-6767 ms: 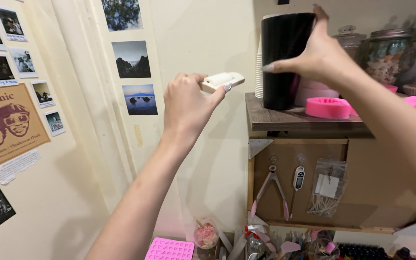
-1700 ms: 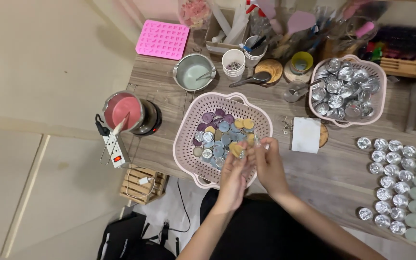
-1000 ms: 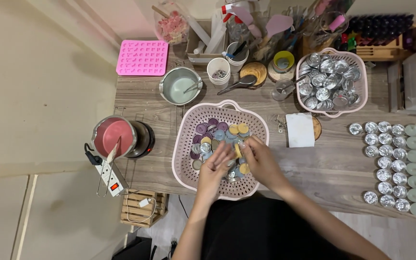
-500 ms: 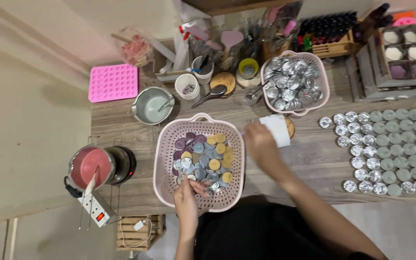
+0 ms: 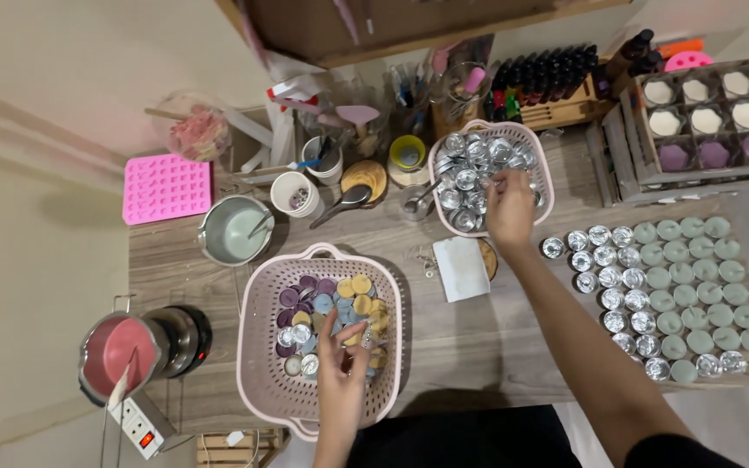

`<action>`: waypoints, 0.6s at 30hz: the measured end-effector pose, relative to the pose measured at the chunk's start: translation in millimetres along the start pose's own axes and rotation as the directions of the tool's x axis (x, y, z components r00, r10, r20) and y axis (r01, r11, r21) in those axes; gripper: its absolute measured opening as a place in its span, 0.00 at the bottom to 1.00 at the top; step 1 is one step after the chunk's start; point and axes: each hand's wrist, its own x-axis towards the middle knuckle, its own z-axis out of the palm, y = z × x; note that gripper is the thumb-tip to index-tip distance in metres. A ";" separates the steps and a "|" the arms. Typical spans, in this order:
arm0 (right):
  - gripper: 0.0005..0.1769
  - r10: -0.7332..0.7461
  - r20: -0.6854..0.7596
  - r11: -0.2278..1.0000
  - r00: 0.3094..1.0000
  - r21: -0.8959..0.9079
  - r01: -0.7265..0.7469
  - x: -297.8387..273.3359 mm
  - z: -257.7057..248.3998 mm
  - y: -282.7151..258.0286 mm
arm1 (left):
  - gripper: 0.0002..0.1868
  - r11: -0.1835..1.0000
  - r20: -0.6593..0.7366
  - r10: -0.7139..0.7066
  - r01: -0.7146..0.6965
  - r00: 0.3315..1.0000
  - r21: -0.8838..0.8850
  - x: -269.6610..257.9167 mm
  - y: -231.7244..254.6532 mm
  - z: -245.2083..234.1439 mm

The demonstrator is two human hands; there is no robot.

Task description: Sorting and arranging small tealight candles into a grid on a workspace.

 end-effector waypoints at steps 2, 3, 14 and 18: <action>0.06 0.010 -0.021 1.000 1.000 -0.001 -0.010 -1.7 7.4 1.7 | 0.40 0.999 0.030 0.009 -0.011 1.000 0.052 -0.8 6.4 7.4; 0.06 0.019 -0.020 1.000 1.000 -0.001 -0.019 -3.0 7.8 3.5 | 0.40 0.998 0.035 0.004 -0.006 0.999 0.058 -0.7 6.0 10.7; 0.13 -0.032 0.036 0.999 0.999 -0.041 0.033 3.6 7.7 17.8 | 0.35 0.986 0.115 -0.054 0.035 0.992 0.162 3.2 34.8 54.1; 0.11 -0.097 0.092 0.983 0.991 -0.145 0.110 11.6 8.2 18.3 | 0.33 0.988 0.131 -0.031 0.010 0.991 0.157 2.1 41.9 62.7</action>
